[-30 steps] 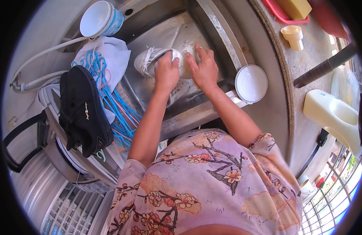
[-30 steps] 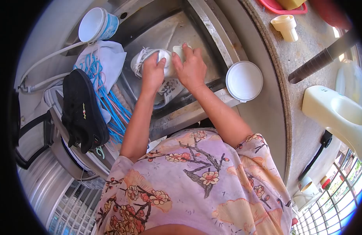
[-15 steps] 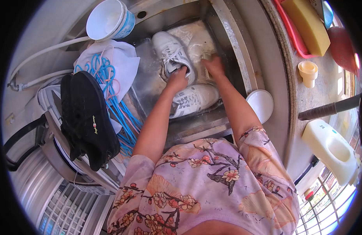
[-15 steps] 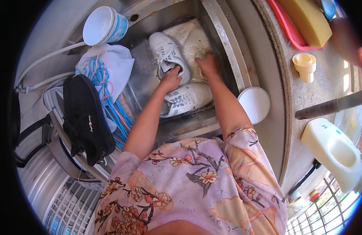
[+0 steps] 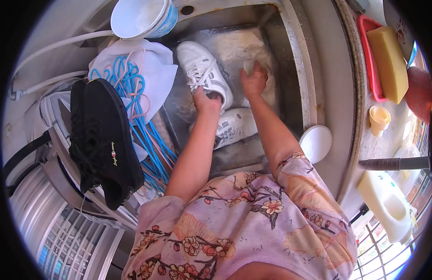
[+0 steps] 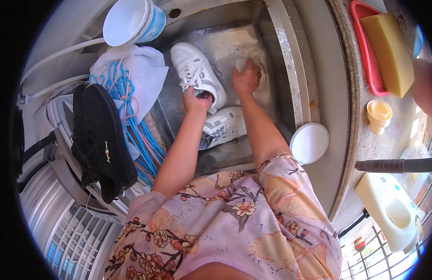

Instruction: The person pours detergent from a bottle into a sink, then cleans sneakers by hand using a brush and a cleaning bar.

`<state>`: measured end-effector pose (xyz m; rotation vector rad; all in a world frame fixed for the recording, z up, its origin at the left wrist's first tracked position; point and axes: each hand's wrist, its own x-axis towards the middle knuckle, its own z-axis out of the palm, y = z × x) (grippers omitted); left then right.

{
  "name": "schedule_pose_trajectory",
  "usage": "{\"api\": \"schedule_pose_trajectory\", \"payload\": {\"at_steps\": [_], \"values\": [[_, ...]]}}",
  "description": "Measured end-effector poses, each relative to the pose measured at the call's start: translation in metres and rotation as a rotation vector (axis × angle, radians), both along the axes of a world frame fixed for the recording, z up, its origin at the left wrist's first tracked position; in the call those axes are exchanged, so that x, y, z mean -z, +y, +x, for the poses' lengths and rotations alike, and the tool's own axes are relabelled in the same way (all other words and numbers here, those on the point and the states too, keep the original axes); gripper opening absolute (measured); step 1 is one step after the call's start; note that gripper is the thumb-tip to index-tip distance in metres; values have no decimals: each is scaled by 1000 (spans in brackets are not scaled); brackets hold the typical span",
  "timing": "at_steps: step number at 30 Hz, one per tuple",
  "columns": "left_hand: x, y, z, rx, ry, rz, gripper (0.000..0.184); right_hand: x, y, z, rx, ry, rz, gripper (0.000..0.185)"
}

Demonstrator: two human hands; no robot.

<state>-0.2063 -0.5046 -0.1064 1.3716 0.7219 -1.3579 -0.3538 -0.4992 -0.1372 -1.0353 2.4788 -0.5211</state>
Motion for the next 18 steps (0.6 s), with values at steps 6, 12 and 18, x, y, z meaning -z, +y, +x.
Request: {"api": "schedule_pose_trajectory", "payload": {"at_steps": [6, 12, 18], "values": [[13, -10, 9, 150, -256, -30, 29, -2, 33, 6, -430, -109, 72, 60], [22, 9, 28, 361, -575, -172, 31, -18, 6, -34, -300, -238, 240, 50], [-6, 7, 16, 393, 277, -472, 42, 17, 11, 1, 132, -405, -427, 47]]}}
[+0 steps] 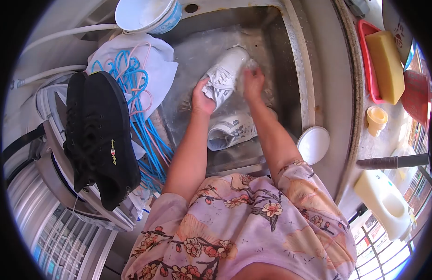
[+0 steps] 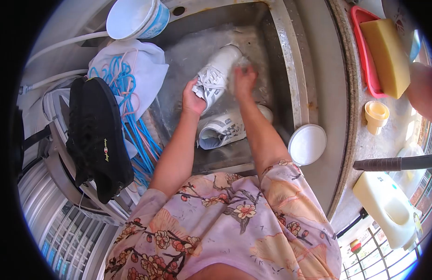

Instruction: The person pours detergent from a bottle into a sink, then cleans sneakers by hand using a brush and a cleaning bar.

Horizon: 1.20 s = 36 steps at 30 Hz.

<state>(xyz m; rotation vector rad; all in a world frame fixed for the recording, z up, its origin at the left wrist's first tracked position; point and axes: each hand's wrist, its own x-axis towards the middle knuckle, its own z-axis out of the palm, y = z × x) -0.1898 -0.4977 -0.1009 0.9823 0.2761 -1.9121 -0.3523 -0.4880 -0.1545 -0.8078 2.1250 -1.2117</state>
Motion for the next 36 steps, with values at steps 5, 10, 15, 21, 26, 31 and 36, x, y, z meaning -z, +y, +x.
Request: {"api": "schedule_pose_trajectory", "payload": {"at_steps": [5, 10, 15, 21, 26, 31, 36], "values": [[17, 1, 7, 160, 36, 48, 49, -80, 35, 66, -683, 561, -72, 52], [4, 3, -6, 157, 68, -127, 49, -48, -59, 7, -416, 818, 142, 46], [10, -6, 8, 71, 43, 3, 68, -84, 9, 79, -695, 405, 108, 50], [-10, -7, -5, 45, 224, -76, 59, -53, -59, 32, -631, 851, 2, 51], [8, -4, 2, -11, 138, -27, 61, -64, -31, 59, -669, 645, 29, 49], [22, 3, 6, 9, 158, -52, 59, -52, -42, 45, -736, 793, 4, 50], [21, -7, 6, -22, 23, 57, 49, -8, -69, -45, -473, 1028, 125, 49]]}}
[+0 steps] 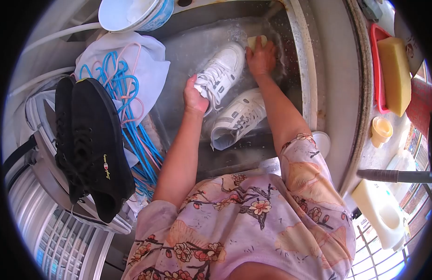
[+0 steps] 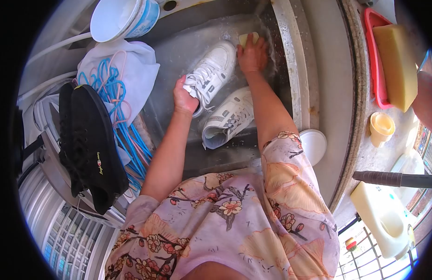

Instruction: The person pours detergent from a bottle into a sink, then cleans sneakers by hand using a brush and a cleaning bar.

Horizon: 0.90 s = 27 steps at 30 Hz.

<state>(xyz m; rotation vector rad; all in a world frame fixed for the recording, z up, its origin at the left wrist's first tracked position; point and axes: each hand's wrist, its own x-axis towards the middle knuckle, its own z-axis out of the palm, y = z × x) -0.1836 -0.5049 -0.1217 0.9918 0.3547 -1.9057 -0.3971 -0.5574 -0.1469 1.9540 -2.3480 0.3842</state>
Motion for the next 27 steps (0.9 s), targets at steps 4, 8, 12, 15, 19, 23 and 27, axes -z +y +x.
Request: {"api": "schedule_pose_trajectory", "payload": {"at_steps": [4, 8, 12, 15, 19, 23, 27], "values": [[24, 1, 14, 2, -190, 50, 44, 8, 0, 32, 446, -666, -17, 48], [27, 7, 20, -24, -87, -142, 41, -70, 60, 126, -266, -639, 42, 47], [-10, 4, 10, -60, 99, -69, 62, -51, 27, 109, -346, -278, 44, 46], [-11, -5, -1, 71, 104, -239, 67, -40, -4, 93, -98, -246, 19, 46], [-4, -1, 20, 16, 263, -286, 74, -68, 59, 136, -360, -587, 77, 48], [7, 8, 20, -46, 286, -274, 71, -49, 31, 107, -465, -331, 4, 45], [-21, -9, 2, 55, 57, -216, 74, -28, -19, 63, -121, -123, -9, 47]]}}
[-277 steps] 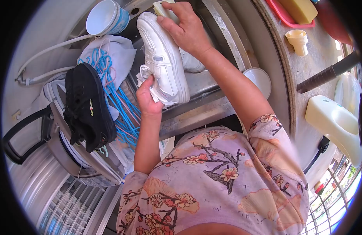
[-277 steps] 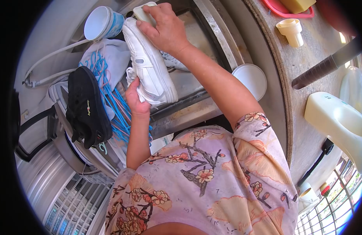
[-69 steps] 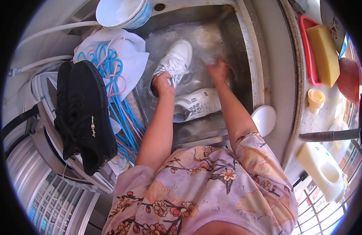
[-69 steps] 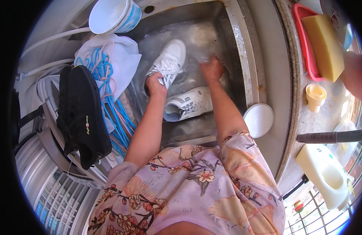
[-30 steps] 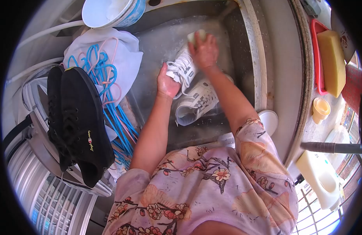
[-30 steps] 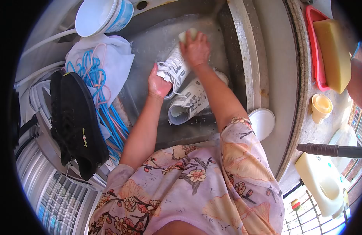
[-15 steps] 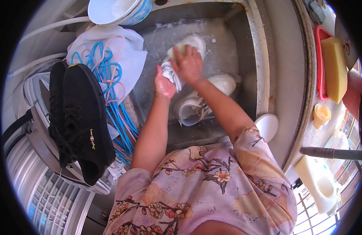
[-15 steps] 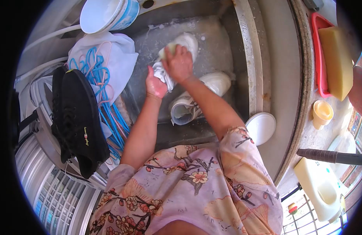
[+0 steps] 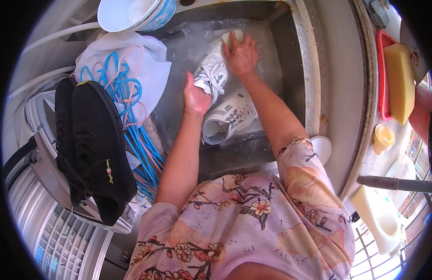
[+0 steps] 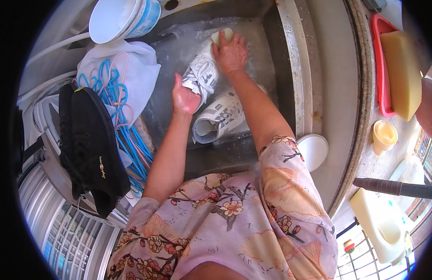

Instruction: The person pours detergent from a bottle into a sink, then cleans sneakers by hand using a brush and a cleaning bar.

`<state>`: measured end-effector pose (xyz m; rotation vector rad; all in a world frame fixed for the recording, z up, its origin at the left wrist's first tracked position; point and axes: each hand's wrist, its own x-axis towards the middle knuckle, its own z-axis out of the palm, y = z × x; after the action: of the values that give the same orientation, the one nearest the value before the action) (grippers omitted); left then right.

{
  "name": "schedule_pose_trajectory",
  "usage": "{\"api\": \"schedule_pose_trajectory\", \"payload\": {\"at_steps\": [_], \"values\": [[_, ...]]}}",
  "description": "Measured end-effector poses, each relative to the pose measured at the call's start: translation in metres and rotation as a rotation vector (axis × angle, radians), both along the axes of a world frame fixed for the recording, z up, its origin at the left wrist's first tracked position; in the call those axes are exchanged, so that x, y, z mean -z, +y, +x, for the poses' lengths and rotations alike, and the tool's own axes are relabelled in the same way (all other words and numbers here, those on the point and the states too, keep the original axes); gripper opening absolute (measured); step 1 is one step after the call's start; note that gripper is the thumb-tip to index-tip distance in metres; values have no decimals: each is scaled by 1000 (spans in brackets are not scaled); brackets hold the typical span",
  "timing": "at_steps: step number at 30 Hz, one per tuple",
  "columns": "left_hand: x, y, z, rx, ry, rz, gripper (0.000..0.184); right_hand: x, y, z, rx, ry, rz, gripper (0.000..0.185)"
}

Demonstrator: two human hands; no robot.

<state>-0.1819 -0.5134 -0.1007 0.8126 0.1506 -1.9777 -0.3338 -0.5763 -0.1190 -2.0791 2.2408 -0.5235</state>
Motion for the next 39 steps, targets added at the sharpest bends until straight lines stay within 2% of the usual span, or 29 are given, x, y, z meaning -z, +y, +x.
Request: {"api": "schedule_pose_trajectory", "payload": {"at_steps": [1, 3, 5, 7, 8, 10, 11, 12, 14, 16, 17, 18, 19, 20, 21, 23, 27, 29, 30, 32, 33, 35, 39], "values": [[5, -1, 0, 19, -16, -5, 74, 2, 0, 2, 62, -41, -7, 47], [15, 0, -2, -56, -10, 20, 75, -7, 35, 35, -141, -131, 41, 47], [9, 5, 11, -11, -103, 136, 71, -30, 75, 64, -222, -416, 102, 45], [17, 12, 17, 23, 34, 38, 65, -17, 68, 51, -232, -326, 68, 47], [22, 12, 14, 25, -33, -1, 62, -8, 59, 40, -239, -234, 25, 49], [18, 5, 4, 52, -128, -50, 52, 8, 36, 7, -115, -122, -59, 47], [21, 3, 0, 44, -168, -32, 44, 32, 27, -13, -78, -170, -136, 47], [24, 5, -1, 78, -264, 7, 43, 28, 20, -28, 32, 45, -63, 45], [29, 14, -4, 122, -477, -15, 39, 43, 13, -54, 264, -171, 74, 41], [28, 23, -11, 191, -730, -41, 37, 61, 15, -56, 320, -217, 53, 39], [48, 29, -7, 265, -881, -93, 36, 70, 18, -57, 392, -263, 42, 38], [46, 29, -5, 304, -912, -18, 34, 68, 25, -55, 390, -261, 49, 38], [44, 27, -3, 341, -942, 56, 33, 61, 35, -50, 336, -381, 50, 40], [43, 26, -1, 336, -941, 60, 33, 55, 42, -45, 279, -502, 51, 42], [43, 26, 0, 271, -853, 59, 32, 46, 48, -38, 274, -503, 56, 42], [43, 23, 4, 201, -770, 47, 31, 28, 45, -25, 311, -297, 232, 55], [45, 26, 7, 148, -729, -6, 31, 19, 34, -39, 232, -254, 287, 70], [41, 21, 5, 168, -686, 28, 32, 20, 33, -43, 229, -186, 156, 78], [49, 20, 6, 184, -753, 8, 35, 26, 33, -41, 223, -183, 152, 78], [50, 20, 7, 182, -750, 44, 36, 52, 47, -37, 364, 45, 83, 81], [51, 19, 7, 188, -749, 75, 37, 62, 52, -40, 360, 46, 81, 81], [42, 20, 12, 145, -647, 95, 38, 73, 64, -54, 64, 80, 230, 81], [45, 20, 20, 55, -382, 32, 41, -1, 38, -57, 69, 6, 429, 75]]}}
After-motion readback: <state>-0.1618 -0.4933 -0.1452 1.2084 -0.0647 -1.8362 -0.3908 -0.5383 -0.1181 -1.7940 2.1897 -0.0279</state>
